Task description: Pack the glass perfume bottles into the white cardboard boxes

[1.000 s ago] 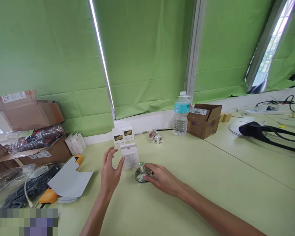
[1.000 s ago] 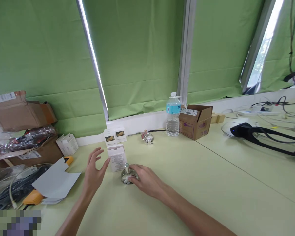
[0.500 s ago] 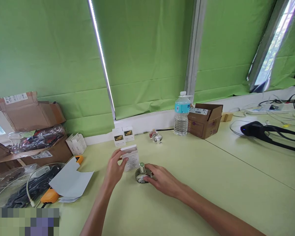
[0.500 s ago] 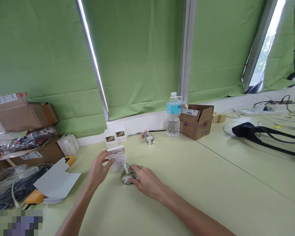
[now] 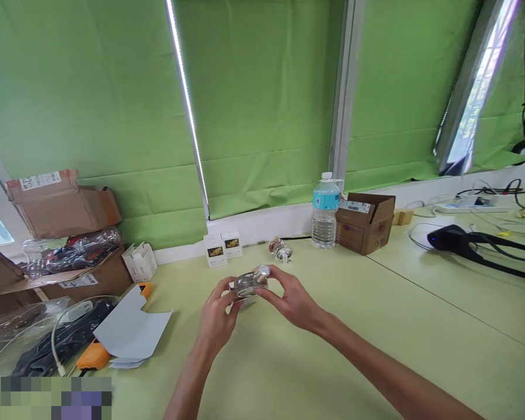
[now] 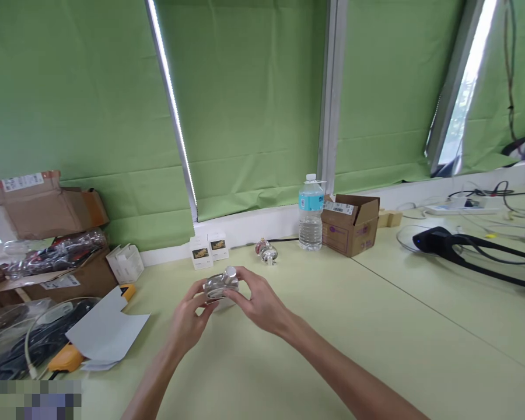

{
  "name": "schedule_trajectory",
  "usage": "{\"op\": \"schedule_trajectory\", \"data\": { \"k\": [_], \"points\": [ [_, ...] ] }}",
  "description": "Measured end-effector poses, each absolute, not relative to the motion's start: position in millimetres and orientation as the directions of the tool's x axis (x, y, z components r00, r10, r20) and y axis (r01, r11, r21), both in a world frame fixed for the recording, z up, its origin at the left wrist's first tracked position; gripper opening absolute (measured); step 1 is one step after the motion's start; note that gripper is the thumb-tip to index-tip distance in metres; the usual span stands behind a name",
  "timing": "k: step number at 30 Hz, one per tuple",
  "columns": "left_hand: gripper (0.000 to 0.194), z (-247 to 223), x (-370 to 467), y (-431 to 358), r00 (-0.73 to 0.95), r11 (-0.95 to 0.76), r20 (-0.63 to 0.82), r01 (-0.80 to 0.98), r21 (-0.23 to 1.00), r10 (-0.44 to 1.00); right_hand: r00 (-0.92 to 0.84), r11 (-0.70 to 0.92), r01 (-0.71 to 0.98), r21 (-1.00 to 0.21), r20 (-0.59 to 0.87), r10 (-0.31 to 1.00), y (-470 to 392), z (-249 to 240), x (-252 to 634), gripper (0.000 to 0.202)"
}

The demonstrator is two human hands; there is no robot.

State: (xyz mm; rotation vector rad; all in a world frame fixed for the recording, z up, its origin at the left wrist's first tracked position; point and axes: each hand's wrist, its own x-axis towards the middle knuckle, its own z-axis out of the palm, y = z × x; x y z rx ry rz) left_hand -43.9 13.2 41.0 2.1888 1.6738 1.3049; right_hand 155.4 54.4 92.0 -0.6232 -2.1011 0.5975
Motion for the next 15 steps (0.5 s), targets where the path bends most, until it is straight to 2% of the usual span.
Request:
{"op": "schedule_trajectory", "data": {
  "k": [9,15],
  "points": [
    [0.007,46.0,-45.4,15.8,-0.099,-0.382,0.510,0.546,0.746,0.855,-0.601,0.847,0.256,-0.466,0.609,0.518,79.9,103.6,143.1,0.026],
    [0.022,47.3,-47.5,16.3,-0.163,-0.338,0.434,0.413,0.846,0.886,-0.693,0.849,0.269,-0.454,0.521,0.498,78.4,110.8,137.0,0.022]
  ]
}}
